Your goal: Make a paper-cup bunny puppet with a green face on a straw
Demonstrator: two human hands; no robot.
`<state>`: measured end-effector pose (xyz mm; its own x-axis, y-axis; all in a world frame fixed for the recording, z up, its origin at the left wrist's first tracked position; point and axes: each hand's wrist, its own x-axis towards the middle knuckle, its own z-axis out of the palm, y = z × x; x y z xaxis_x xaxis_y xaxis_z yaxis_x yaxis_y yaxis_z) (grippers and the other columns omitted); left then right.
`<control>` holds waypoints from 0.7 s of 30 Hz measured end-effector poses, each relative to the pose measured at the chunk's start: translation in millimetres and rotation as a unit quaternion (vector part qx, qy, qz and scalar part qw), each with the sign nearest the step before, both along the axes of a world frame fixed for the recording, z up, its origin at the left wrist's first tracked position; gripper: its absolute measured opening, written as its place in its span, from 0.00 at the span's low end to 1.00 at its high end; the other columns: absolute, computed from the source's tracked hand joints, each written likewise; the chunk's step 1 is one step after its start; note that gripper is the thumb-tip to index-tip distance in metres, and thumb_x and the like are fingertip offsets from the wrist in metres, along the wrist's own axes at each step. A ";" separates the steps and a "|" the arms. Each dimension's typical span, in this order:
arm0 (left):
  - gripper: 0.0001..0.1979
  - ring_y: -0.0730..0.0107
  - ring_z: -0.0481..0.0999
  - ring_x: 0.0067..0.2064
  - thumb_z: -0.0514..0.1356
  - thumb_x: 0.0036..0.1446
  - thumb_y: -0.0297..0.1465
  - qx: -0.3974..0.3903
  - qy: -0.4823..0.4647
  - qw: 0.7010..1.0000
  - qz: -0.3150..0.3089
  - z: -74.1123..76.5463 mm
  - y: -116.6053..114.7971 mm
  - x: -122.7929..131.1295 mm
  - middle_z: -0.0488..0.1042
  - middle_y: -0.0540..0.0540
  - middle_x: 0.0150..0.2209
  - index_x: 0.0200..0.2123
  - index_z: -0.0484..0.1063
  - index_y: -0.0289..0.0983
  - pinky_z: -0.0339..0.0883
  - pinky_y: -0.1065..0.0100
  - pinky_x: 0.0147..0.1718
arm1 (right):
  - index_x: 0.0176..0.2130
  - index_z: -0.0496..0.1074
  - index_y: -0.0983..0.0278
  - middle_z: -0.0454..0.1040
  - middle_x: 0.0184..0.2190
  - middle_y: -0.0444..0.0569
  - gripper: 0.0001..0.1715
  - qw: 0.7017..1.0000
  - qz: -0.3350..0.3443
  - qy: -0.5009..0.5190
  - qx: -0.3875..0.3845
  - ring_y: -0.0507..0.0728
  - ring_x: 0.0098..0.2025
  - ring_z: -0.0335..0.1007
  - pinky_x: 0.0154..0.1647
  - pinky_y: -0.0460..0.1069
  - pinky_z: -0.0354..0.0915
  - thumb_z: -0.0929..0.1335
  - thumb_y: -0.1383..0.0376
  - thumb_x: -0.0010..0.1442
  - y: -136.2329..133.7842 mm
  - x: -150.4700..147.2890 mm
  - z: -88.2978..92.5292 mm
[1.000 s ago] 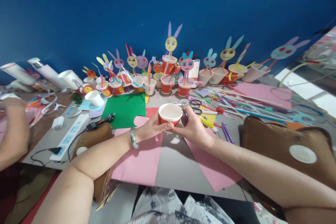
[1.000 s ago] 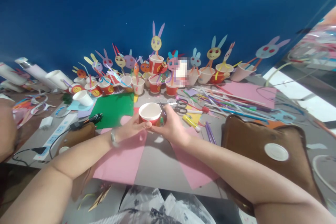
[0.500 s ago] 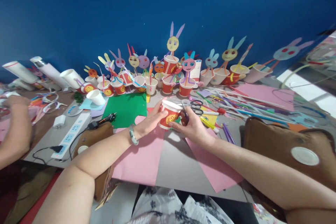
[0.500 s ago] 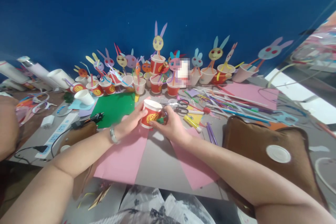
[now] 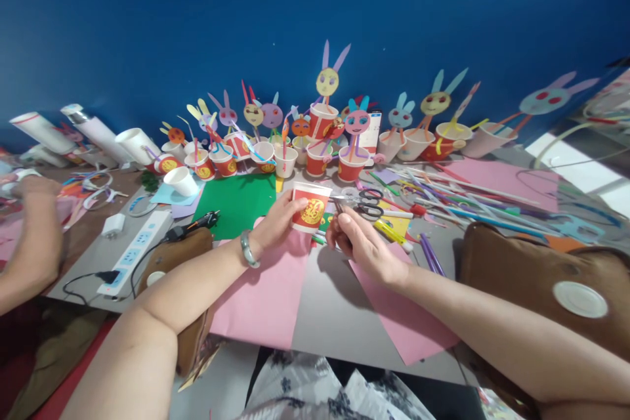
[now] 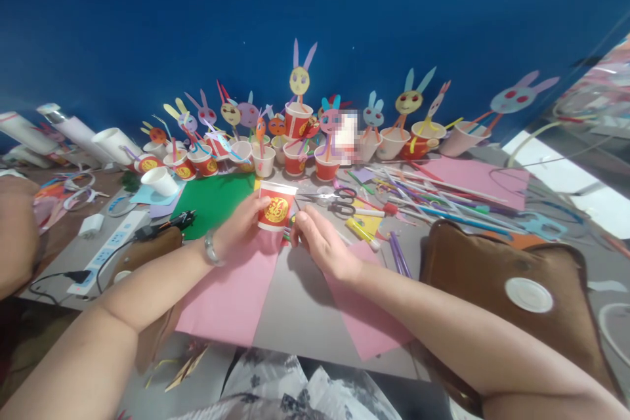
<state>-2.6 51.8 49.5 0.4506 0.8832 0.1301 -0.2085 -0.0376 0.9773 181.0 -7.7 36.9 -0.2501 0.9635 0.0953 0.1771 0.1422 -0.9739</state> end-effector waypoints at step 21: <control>0.32 0.59 0.77 0.52 0.68 0.51 0.33 -0.077 -0.062 0.995 -0.004 -19.2 3.3 -0.1 0.76 0.42 0.51 0.59 0.63 0.40 0.69 0.57 0.52 | 0.31 0.60 0.60 0.61 0.15 0.35 0.24 0.965 0.044 0.183 -0.183 0.46 0.13 0.42 0.13 0.42 0.42 0.64 0.44 0.65 -4.8 -12.3 17.1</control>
